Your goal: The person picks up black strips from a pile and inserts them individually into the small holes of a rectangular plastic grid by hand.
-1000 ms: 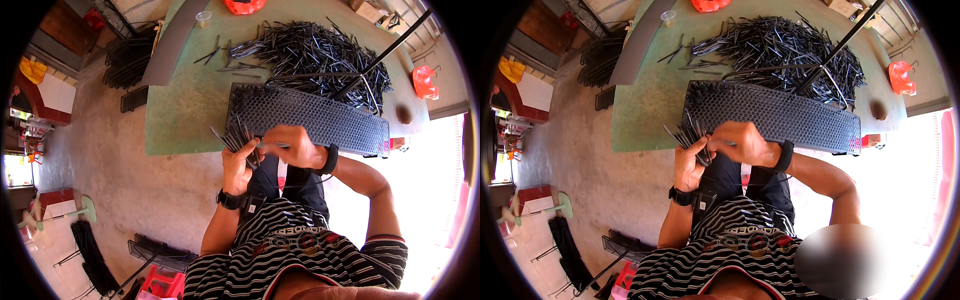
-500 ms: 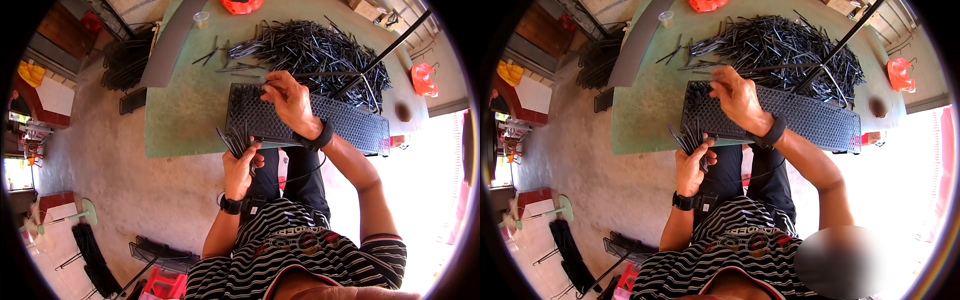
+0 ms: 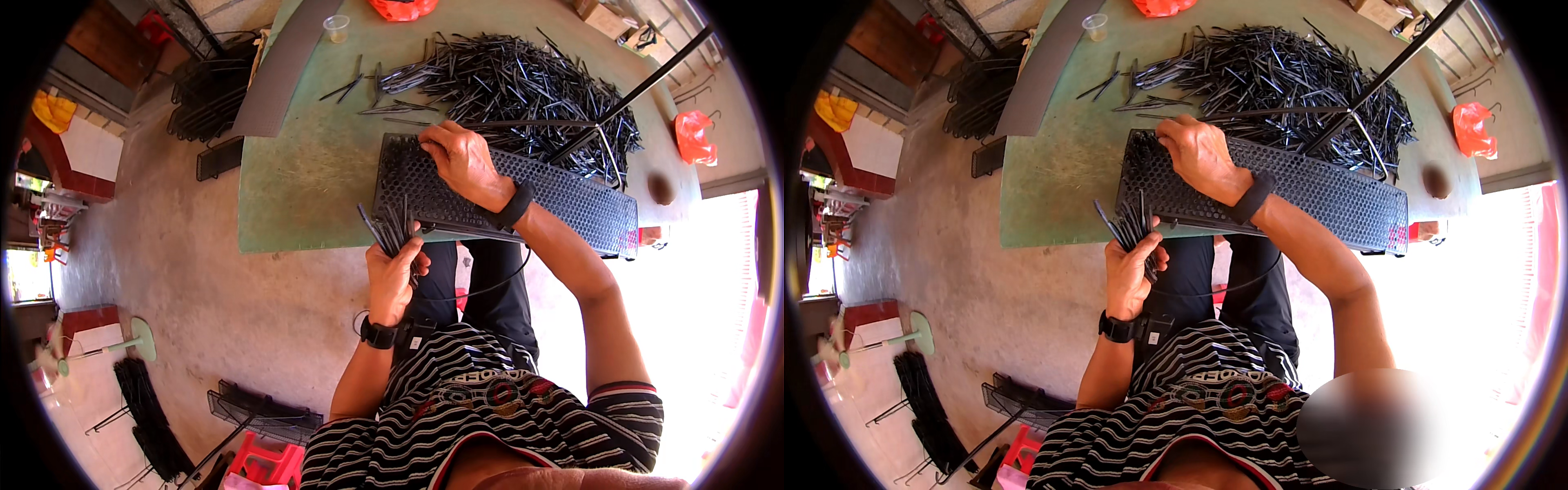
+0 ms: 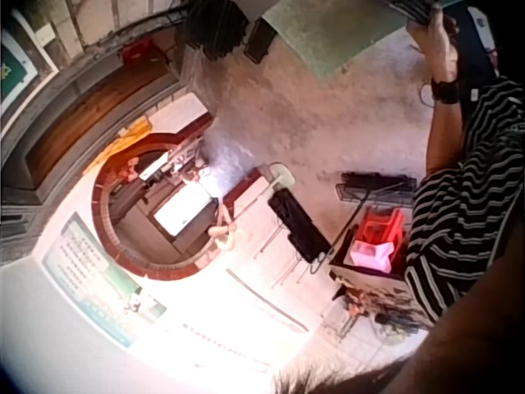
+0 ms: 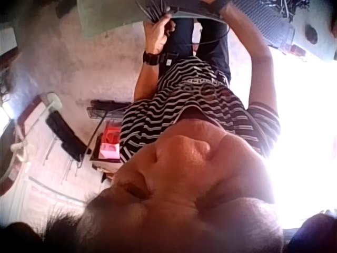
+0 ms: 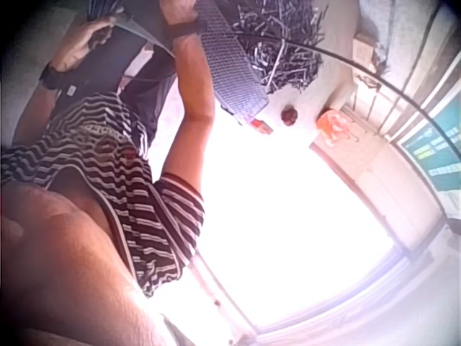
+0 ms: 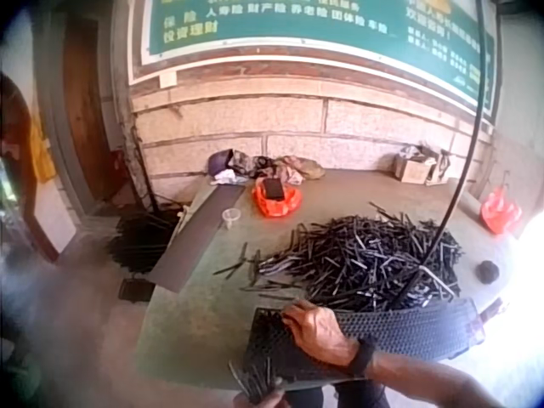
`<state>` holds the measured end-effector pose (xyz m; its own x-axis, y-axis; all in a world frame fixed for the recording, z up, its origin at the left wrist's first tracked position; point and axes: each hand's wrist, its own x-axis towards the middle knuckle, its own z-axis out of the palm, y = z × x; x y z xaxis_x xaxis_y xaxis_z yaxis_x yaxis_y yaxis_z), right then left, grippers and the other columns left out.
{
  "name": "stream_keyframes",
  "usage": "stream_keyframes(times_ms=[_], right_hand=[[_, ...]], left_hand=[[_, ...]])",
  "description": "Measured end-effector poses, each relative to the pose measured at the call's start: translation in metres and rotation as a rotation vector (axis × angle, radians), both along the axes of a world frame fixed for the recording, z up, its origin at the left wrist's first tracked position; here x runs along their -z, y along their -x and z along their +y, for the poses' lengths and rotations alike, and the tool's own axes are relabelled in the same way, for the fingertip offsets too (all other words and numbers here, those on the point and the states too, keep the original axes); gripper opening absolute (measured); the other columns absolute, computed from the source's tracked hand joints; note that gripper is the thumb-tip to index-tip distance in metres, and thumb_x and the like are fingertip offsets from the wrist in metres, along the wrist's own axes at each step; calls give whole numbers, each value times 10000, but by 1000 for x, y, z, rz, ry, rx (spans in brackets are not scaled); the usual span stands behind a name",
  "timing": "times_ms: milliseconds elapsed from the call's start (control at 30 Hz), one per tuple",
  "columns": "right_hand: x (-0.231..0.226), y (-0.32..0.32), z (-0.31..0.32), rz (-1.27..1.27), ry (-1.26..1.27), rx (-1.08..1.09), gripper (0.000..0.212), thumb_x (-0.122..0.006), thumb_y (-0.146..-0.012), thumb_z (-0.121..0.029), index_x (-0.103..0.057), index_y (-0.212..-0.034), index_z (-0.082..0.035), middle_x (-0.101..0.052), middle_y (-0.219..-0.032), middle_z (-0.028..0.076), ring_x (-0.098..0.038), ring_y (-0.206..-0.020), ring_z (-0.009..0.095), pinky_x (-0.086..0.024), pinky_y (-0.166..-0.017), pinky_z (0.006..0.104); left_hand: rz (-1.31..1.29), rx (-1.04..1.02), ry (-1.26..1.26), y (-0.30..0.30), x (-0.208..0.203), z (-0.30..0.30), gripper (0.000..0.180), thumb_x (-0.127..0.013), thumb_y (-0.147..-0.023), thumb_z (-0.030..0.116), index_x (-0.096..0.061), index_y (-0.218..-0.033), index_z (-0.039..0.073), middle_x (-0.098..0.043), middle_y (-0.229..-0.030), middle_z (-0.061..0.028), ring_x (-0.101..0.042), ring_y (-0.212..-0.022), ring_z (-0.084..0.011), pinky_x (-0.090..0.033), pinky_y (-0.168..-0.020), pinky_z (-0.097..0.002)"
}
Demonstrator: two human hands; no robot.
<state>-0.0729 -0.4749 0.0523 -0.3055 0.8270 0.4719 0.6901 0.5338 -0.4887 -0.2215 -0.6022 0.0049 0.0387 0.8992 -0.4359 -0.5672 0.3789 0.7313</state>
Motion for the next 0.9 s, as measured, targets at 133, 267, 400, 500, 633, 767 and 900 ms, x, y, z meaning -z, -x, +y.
stream_keyframes(times_ms=[133, 267, 400, 500, 633, 767, 900], right_hand=[[-4, -3, 8, -123, 0, 1, 76, -618, -744, -62, -634, -804, -17, -596, -715, 148, -575, -652, 357, -454, -566, 406], [-11, -2, 16, -160, 100, -2, 52, -610, -718, -72, -632, -742, -31, -613, -711, 143, -590, -673, 353, -461, -572, 423], [-15, -1, 12, -80, 123, 65, 46, -604, -710, -66, -629, -737, -38, -619, -711, 137, -594, -670, 351, -465, -574, 428], [-3, -11, 14, -14, 104, -15, 44, -607, -715, -68, -629, -743, -44, -619, -715, 132, -593, -669, 347, -466, -573, 428], [-1, -13, 12, -32, -17, -94, 40, -615, -722, -79, -626, -746, -49, -619, -722, 128, -595, -667, 340, -465, -565, 422], [-6, -6, 15, -142, -16, -108, 43, -622, -726, -86, -626, -747, -48, -615, -717, 131, -597, -670, 339, -465, -557, 419], [-12, -6, 25, -223, 71, -81, 50, -633, -730, -98, -635, -744, -50, -611, -695, 141, -601, -675, 344, -465, -554, 421]], left_hand=[[25, 31, 36, -3, -4, 1, 221, -628, -805, 7, -597, -1015, -55, -603, -692, -93, -554, -477, -149, -428, -399, -258], [29, 73, 30, -5, -3, 2, 226, -626, -803, 4, -596, -1020, -50, -614, -727, -104, -553, -476, -149, -424, -399, -254], [47, 90, 9, -7, -5, 1, 224, -620, -807, 5, -593, -1022, -53, -615, -737, -108, -553, -484, -147, -421, -406, -256], [53, 100, 7, -9, -6, 1, 217, -620, -809, 7, -594, -1016, -53, -615, -742, -110, -553, -490, -146, -420, -409, -255], [64, 91, 24, -12, -6, -2, 232, -658, -784, 31, -606, -1001, -33, -607, -718, -86, -533, -462, -125, -406, -395, -237], [99, 103, 29, -14, -8, -2, 235, -658, -784, 34, -606, -1004, -31, -605, -712, -77, -535, -468, -124, -408, -400, -236], [129, 117, 24, -13, -12, -3, 218, -644, -802, 30, -604, -1005, -39, -616, -742, -94, -554, -493, -136, -419, -415, -246]])
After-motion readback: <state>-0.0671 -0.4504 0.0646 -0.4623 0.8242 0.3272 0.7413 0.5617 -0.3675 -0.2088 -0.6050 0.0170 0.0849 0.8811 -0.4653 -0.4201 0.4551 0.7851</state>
